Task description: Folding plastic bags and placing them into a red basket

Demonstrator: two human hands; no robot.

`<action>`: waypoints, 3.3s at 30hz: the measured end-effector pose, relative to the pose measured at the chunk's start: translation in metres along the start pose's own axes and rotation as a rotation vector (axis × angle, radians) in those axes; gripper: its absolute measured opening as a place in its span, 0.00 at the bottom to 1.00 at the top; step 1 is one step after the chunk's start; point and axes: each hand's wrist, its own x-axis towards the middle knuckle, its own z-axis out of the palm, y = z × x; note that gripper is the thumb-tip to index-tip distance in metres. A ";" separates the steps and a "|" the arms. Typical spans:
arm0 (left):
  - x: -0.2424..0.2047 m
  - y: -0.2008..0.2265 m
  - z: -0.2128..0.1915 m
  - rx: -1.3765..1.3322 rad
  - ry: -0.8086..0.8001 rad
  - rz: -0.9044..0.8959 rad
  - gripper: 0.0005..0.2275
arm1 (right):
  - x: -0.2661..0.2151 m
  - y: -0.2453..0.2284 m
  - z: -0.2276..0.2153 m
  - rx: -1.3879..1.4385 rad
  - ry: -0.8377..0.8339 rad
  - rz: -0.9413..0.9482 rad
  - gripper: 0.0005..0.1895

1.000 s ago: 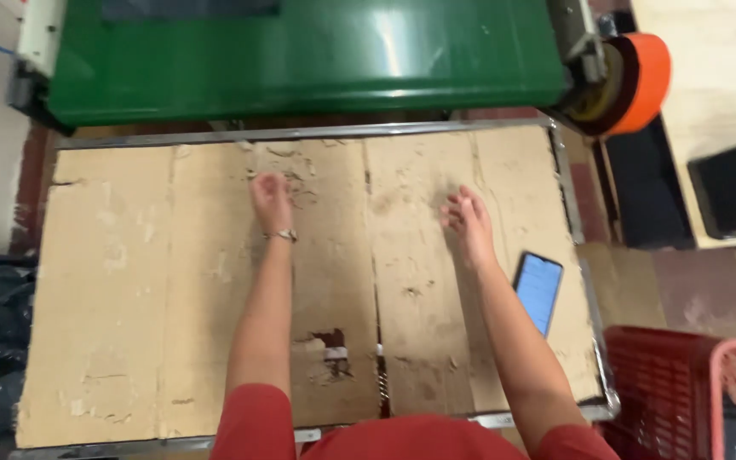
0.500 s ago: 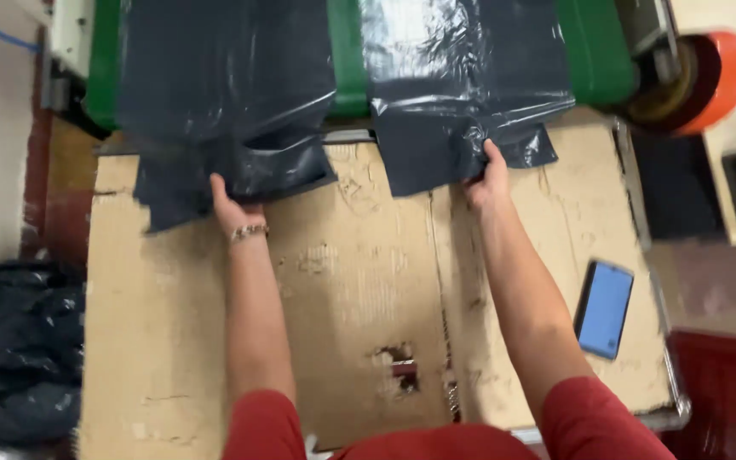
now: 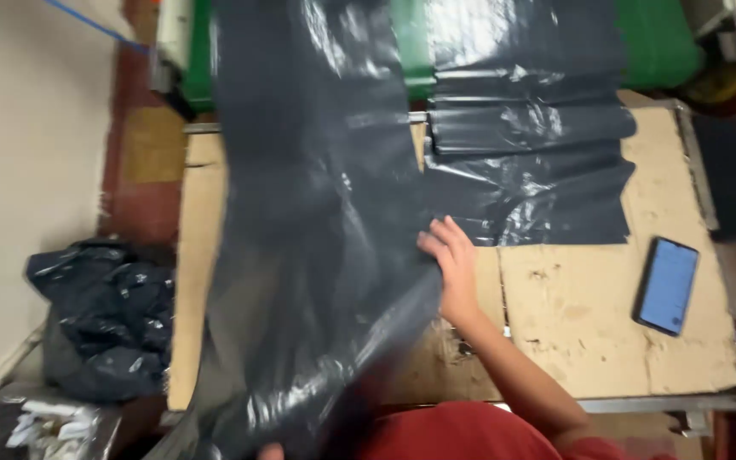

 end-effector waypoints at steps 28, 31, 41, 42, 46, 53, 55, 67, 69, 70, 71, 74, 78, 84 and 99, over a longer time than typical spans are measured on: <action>0.113 0.161 -0.059 -0.097 0.042 0.125 0.15 | -0.072 0.177 0.092 0.370 0.057 0.672 0.04; 0.107 0.145 -0.044 -0.199 0.113 0.188 0.11 | -0.095 0.173 0.079 0.165 -0.019 0.726 0.08; 0.072 0.197 -0.057 0.506 0.247 0.185 0.22 | 0.027 0.106 0.037 -0.009 -0.442 0.572 0.18; 0.081 0.230 -0.053 0.485 0.338 0.345 0.26 | 0.052 0.122 0.052 -0.097 -0.356 0.436 0.25; 0.103 0.346 -0.008 0.415 0.285 0.756 0.29 | 0.134 0.173 0.133 -0.156 -0.306 0.359 0.34; 0.145 0.346 0.063 0.465 0.288 0.848 0.37 | 0.192 0.179 0.167 -0.092 -0.515 0.734 0.37; 0.145 0.342 0.066 0.446 0.284 0.822 0.36 | 0.197 0.176 0.168 -0.127 -0.539 0.729 0.36; 0.152 0.335 0.066 0.439 0.384 0.879 0.37 | 0.212 0.155 0.187 -0.313 -0.470 0.510 0.42; 0.158 0.332 0.064 0.425 0.361 0.899 0.37 | 0.211 0.139 0.179 -0.170 -0.559 0.644 0.39; 0.156 0.334 0.057 0.415 0.389 0.907 0.37 | 0.211 0.136 0.181 -0.175 -0.540 0.622 0.39; 0.153 0.335 0.049 0.398 0.304 0.904 0.36 | 0.212 0.132 0.183 -0.344 -0.534 0.638 0.34; 0.158 0.336 0.037 0.380 0.209 0.914 0.34 | 0.222 0.118 0.186 -0.482 -0.464 0.687 0.30; 0.155 0.333 0.028 0.339 0.127 0.902 0.32 | 0.214 0.116 0.189 -0.315 -0.476 0.775 0.34; 0.164 0.328 0.029 0.189 0.048 0.826 0.24 | 0.221 0.196 0.233 -0.130 -0.434 0.758 0.35; 0.317 0.169 -0.038 -1.652 -0.828 -0.164 0.44 | -0.048 0.093 0.059 0.145 -0.214 0.376 0.08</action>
